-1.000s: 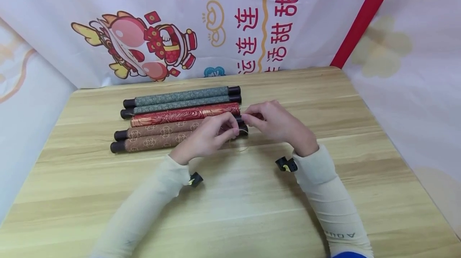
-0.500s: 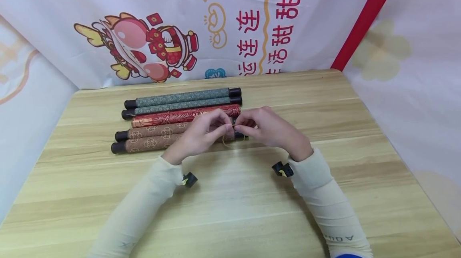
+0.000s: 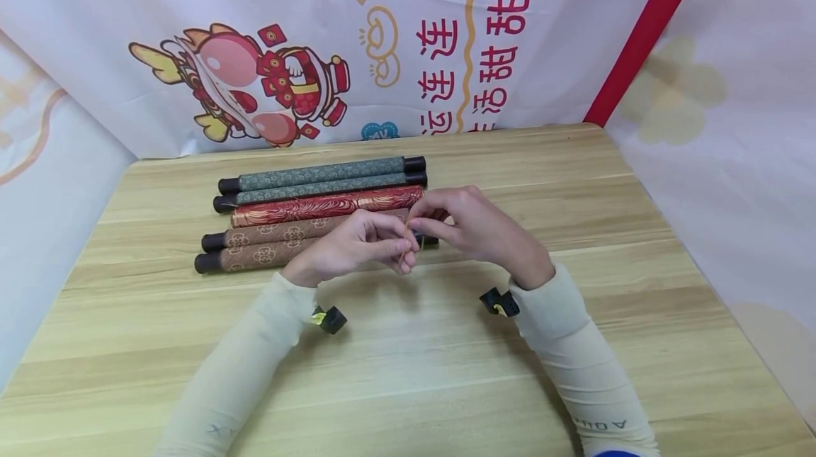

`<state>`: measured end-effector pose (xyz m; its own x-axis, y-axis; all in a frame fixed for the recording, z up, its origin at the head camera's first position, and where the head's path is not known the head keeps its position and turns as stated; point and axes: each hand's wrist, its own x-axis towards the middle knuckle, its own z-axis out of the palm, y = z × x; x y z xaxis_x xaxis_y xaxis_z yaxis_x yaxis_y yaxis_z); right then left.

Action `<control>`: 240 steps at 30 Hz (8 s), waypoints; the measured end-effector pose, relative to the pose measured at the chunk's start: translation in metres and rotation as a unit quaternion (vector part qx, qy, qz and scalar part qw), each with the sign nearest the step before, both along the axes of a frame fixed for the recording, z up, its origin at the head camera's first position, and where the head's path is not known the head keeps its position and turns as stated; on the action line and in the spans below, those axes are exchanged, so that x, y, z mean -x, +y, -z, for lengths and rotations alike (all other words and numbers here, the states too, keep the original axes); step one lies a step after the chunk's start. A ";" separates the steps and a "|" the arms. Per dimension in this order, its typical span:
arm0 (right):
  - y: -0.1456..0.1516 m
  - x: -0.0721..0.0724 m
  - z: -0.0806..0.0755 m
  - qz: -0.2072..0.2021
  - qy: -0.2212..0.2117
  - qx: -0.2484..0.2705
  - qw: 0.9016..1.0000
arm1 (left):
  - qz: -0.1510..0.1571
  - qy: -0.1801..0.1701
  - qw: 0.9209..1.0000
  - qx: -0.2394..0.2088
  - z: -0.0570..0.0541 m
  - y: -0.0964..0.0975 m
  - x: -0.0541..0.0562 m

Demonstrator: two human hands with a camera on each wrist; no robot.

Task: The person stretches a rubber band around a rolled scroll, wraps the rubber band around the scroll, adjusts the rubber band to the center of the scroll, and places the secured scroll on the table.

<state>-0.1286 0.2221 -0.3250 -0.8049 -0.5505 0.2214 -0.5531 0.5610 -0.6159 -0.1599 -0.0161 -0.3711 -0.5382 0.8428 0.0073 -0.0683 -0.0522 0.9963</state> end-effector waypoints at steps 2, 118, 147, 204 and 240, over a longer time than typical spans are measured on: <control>-0.001 0.000 0.000 -0.005 0.006 0.002 1.000 | 0.016 0.002 1.000 -0.004 0.001 0.002 -0.002; 0.027 0.015 0.016 0.094 -0.081 -0.095 0.988 | -0.100 0.529 0.708 0.457 0.012 -0.034 0.022; 0.033 0.017 0.026 0.075 -0.114 -0.099 0.986 | -0.086 0.492 0.701 0.508 0.017 -0.015 0.015; 0.014 0.020 0.038 0.034 -0.102 -0.053 0.993 | -0.050 0.526 0.760 0.378 -0.010 -0.037 -0.002; -0.002 0.022 0.024 0.069 -0.139 -0.054 0.986 | -0.058 0.581 0.730 0.354 -0.016 -0.025 -0.008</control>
